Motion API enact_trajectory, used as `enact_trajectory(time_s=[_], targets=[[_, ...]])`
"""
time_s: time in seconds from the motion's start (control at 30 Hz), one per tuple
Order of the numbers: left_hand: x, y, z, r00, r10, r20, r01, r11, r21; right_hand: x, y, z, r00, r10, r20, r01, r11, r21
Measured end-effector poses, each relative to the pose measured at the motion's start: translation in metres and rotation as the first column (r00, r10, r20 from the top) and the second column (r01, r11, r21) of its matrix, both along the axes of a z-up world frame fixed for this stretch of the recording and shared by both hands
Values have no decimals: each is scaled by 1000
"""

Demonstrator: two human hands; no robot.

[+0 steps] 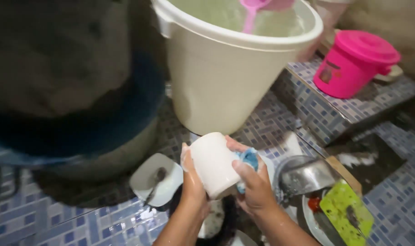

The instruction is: Washing various dishes including glasses, mugs, and plates on the floor using water and soap.

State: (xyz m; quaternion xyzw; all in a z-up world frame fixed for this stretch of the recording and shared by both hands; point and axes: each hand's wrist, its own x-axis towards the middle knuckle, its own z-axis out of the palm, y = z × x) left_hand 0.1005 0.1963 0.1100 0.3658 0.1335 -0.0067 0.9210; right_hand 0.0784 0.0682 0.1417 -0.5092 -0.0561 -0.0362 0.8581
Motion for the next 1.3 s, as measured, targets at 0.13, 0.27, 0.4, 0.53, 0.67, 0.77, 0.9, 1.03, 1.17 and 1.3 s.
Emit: enact_trajectory(time_s=[0.13, 0.27, 0.4, 0.53, 0.67, 0.77, 0.9, 1.03, 1.17, 1.3], targets=[[-26, 49, 29, 993, 108, -39, -112, 987, -118, -1, 45, 47, 972, 232, 24, -226, 963, -150], [-55, 118, 9, 965, 262, -13, -262, 957, -128, -12, 114, 102, 899, 419, -126, -431, 794, -429], [-105, 206, 3, 901, 369, 228, -379, 926, 0, -49, 185, 154, 811, 533, -241, -553, 563, -614], [-183, 298, 4, 896, 239, 374, -330, 923, 199, -83, 257, 147, 699, 680, -222, -705, 606, -368], [-277, 344, 49, 925, 273, 263, -336, 912, 234, -134, 313, 114, 634, 766, -104, -766, 605, -216], [-357, 373, 50, 936, 318, 153, -352, 869, 348, -187, 352, 79, 581, 808, -98, -814, 574, -89], [-424, 394, 30, 880, 475, 7, -265, 478, 838, -238, 394, 57, 543, 785, -299, -817, 576, 29], [-471, 401, -20, 826, 367, 428, -410, -129, 903, -287, 411, 7, 378, 424, -823, -861, 488, -144], [-490, 400, -67, 901, 297, 317, -198, -370, 908, -315, 416, -69, 682, 422, -597, -729, 456, -510], [-503, 395, -82, 858, 492, 147, -14, -263, 965, -328, 425, -113, 870, 373, -321, -454, 357, -816]])
